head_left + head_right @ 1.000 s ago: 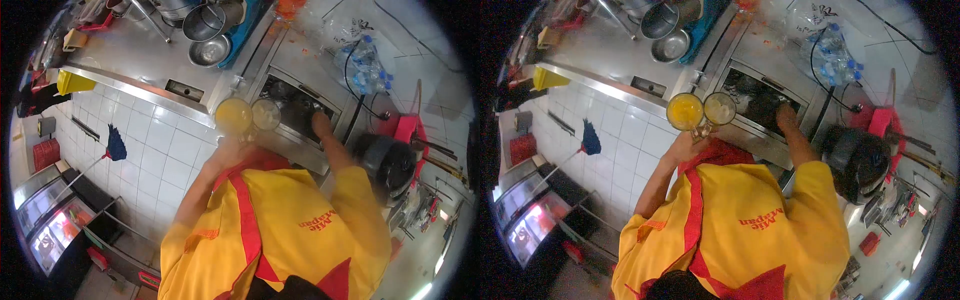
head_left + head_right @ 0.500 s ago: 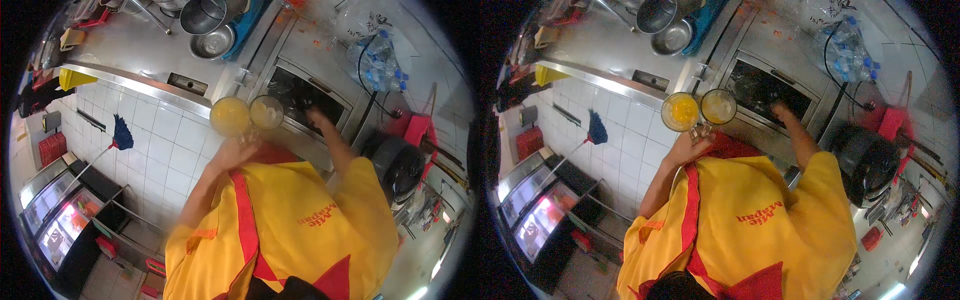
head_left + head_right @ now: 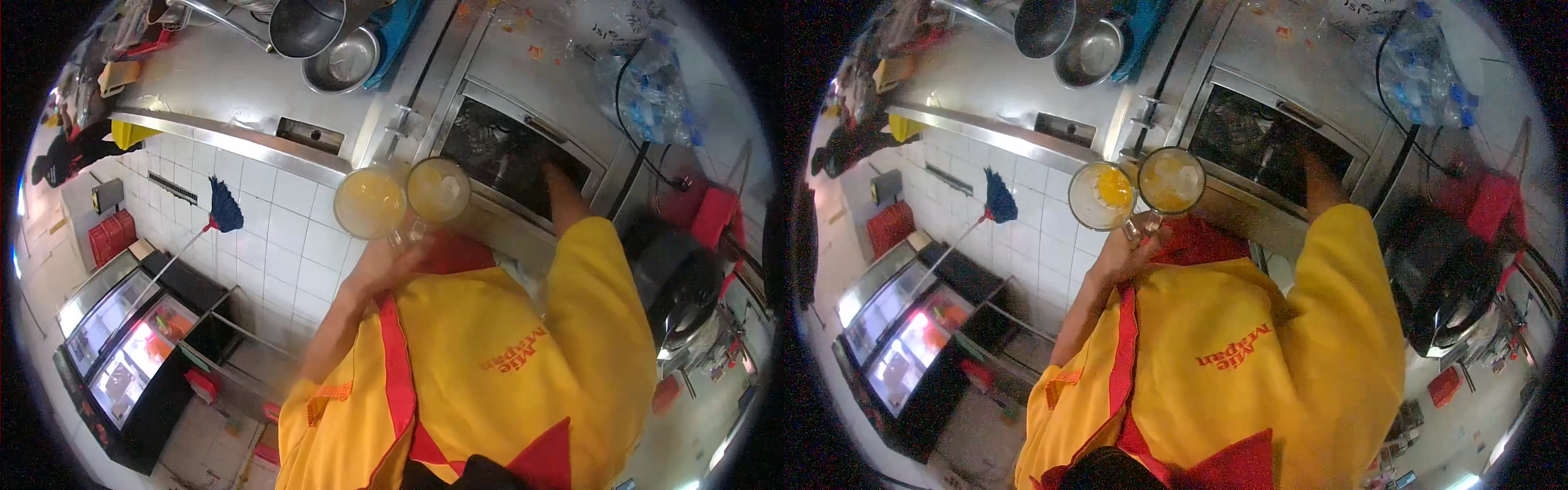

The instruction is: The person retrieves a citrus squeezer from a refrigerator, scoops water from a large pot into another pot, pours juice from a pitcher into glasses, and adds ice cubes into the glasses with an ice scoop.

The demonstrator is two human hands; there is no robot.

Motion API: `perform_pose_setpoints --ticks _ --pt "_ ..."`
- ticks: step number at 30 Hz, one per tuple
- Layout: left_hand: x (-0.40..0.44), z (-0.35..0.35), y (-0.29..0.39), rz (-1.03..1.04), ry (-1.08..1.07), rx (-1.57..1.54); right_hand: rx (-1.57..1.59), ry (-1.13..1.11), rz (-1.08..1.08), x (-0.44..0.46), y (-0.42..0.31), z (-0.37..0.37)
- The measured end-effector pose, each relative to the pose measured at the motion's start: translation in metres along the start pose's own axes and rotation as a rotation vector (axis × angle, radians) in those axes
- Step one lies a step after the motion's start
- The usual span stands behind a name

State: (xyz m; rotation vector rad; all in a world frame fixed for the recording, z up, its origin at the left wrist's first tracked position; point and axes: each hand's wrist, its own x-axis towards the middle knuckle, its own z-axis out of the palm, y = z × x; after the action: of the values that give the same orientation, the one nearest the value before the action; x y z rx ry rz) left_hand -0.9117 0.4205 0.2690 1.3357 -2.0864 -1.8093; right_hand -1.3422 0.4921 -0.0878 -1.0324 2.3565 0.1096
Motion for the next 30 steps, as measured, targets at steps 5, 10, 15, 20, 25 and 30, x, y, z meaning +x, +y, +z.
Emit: perform_pose_setpoints --ticks 5,10,15,20,25,30 --pt "0.001 0.0 0.007 0.026 0.009 -0.012 -0.072 -0.088 -0.227 -0.03 0.046 0.019" --pt "0.004 -0.002 0.002 0.09 0.0 -0.07 -0.372 -0.328 -0.341 -0.052 0.043 -0.02" --pt "0.001 -0.003 0.001 0.112 -0.006 -0.033 -0.516 -0.182 -0.259 -0.071 -0.015 -0.072" --pt "0.002 -0.007 0.009 0.006 -0.029 -0.057 -0.471 -0.298 -0.163 -0.061 -0.025 -0.041" --pt "0.001 0.001 -0.002 0.068 0.062 -0.085 -0.305 -0.548 -0.191 -0.073 0.0 -0.074" --pt "0.001 -0.001 -0.007 0.12 0.008 0.0 -0.388 -0.48 -0.195 -0.066 0.003 -0.076"
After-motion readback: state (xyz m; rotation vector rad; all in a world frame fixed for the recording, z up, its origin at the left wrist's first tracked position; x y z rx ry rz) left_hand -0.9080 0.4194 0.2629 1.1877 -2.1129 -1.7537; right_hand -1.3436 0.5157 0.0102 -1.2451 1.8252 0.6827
